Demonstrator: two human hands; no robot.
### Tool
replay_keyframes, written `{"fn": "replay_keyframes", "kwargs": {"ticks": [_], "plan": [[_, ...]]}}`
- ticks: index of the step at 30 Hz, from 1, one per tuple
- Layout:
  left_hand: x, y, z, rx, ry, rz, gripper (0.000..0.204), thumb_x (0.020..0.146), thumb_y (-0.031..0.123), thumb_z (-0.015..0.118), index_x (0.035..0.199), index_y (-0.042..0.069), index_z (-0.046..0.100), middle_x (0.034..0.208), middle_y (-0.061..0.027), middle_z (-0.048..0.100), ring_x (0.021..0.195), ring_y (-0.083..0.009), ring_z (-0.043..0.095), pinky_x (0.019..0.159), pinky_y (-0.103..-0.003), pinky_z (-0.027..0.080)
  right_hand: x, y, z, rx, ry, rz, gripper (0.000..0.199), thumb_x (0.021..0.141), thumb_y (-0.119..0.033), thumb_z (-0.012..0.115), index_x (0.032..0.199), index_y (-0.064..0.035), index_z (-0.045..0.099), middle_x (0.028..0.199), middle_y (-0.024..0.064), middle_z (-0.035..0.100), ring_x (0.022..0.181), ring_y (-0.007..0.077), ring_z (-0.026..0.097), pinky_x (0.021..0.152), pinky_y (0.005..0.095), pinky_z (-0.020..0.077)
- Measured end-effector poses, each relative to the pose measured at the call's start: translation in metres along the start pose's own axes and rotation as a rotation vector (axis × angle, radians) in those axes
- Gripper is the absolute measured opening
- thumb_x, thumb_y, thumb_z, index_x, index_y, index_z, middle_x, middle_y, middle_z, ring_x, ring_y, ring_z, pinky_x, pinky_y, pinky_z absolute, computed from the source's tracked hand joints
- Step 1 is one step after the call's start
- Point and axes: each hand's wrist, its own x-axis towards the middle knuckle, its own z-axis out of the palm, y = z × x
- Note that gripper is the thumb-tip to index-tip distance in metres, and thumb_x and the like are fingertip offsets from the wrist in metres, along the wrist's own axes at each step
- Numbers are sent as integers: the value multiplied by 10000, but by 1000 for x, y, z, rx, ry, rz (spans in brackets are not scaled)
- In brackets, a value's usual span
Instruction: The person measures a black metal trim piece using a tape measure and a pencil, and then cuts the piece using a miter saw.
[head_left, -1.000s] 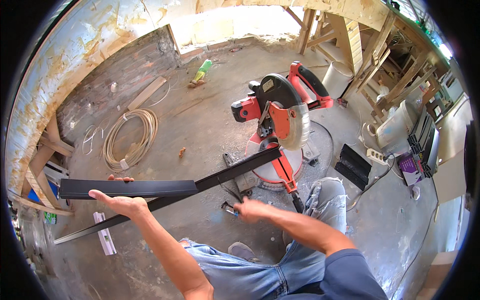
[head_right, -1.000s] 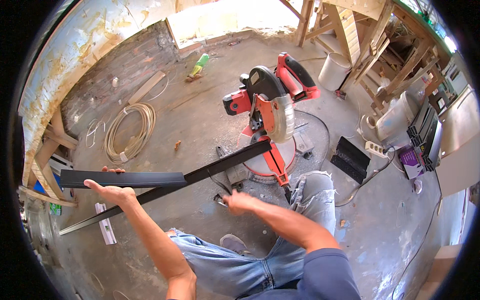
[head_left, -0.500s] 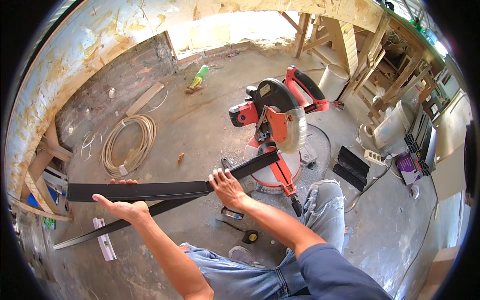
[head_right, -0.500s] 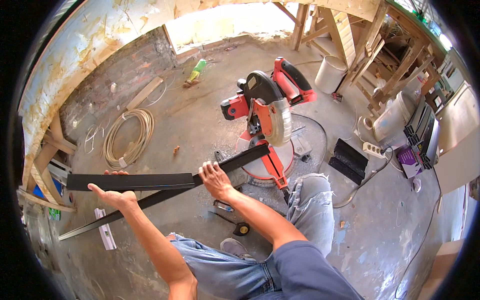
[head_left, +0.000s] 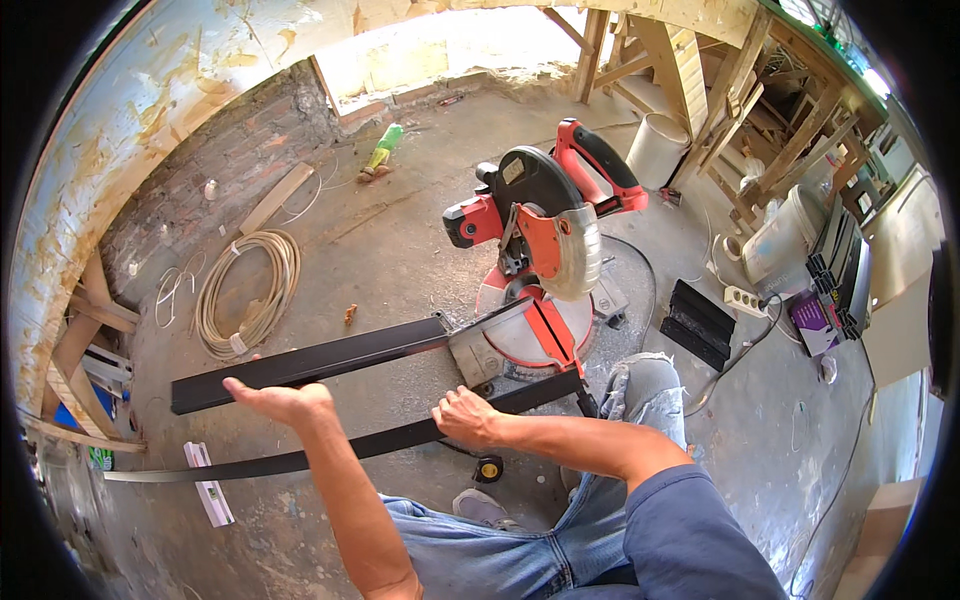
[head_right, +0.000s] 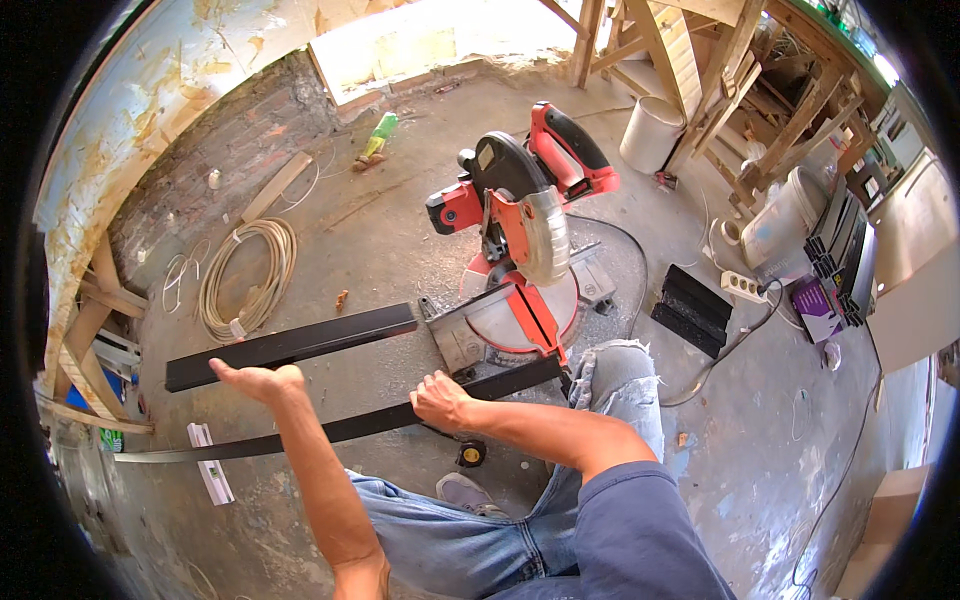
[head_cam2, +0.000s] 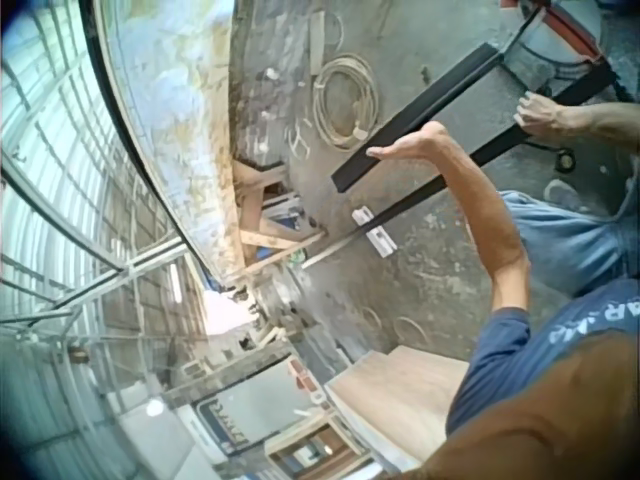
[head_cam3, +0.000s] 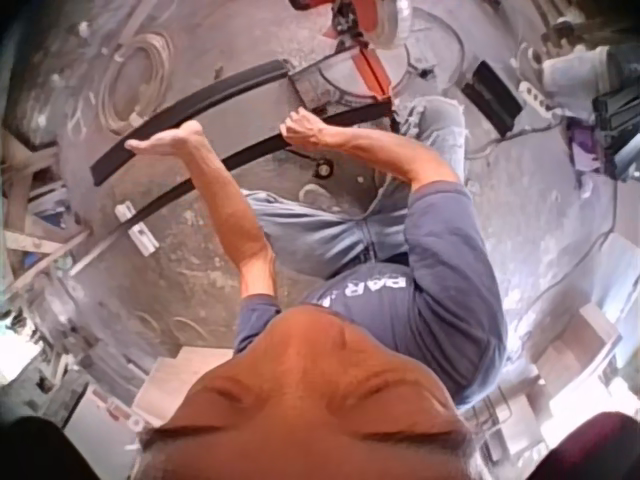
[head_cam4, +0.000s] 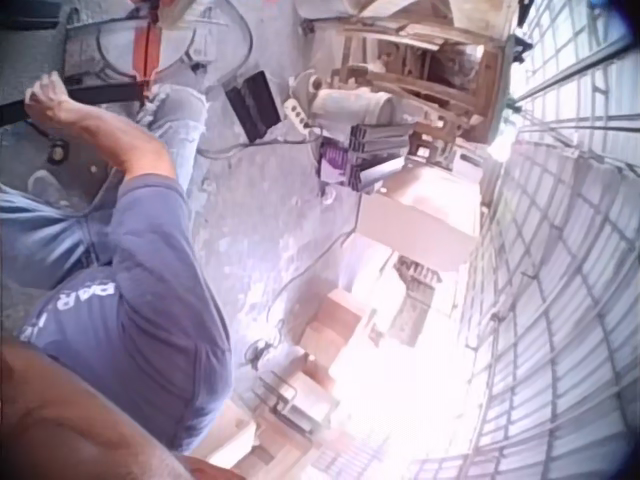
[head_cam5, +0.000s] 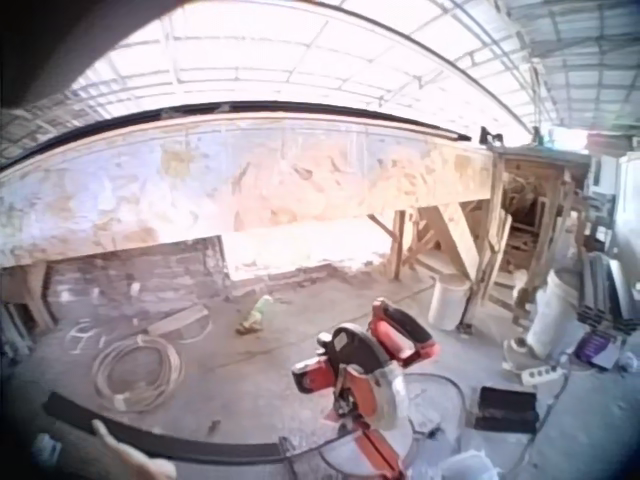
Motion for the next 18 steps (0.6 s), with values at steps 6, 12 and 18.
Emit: {"fn": "replay_keyframes", "kwargs": {"ticks": [6,12,18], "plan": [[-3,-79,-31,192,-49,-286,687,967,614,486,1474,166,368,1381,-47,503,1221,-211,498,1044,-426,385,-14,-15,-12,-112,34,-4,227,889,-193,576,985,-14,679,947,124,701,962,285,666,767,451,500],[-3,-161,-89,340,-79,-536,376,976,448,575,1178,131,595,1068,-50,634,939,-234,600,817,-486,509,-57,-22,-133,203,-335,-199,318,889,-315,635,984,-15,676,1008,159,685,952,281,658,804,461,502],[-7,-221,-136,356,125,-631,286,954,64,510,1236,16,515,1206,-188,577,1012,-385,634,849,-688,521,-151,36,-221,611,19,-130,414,937,-378,636,1120,-7,622,1094,158,646,1013,325,627,843,432,499]]}}
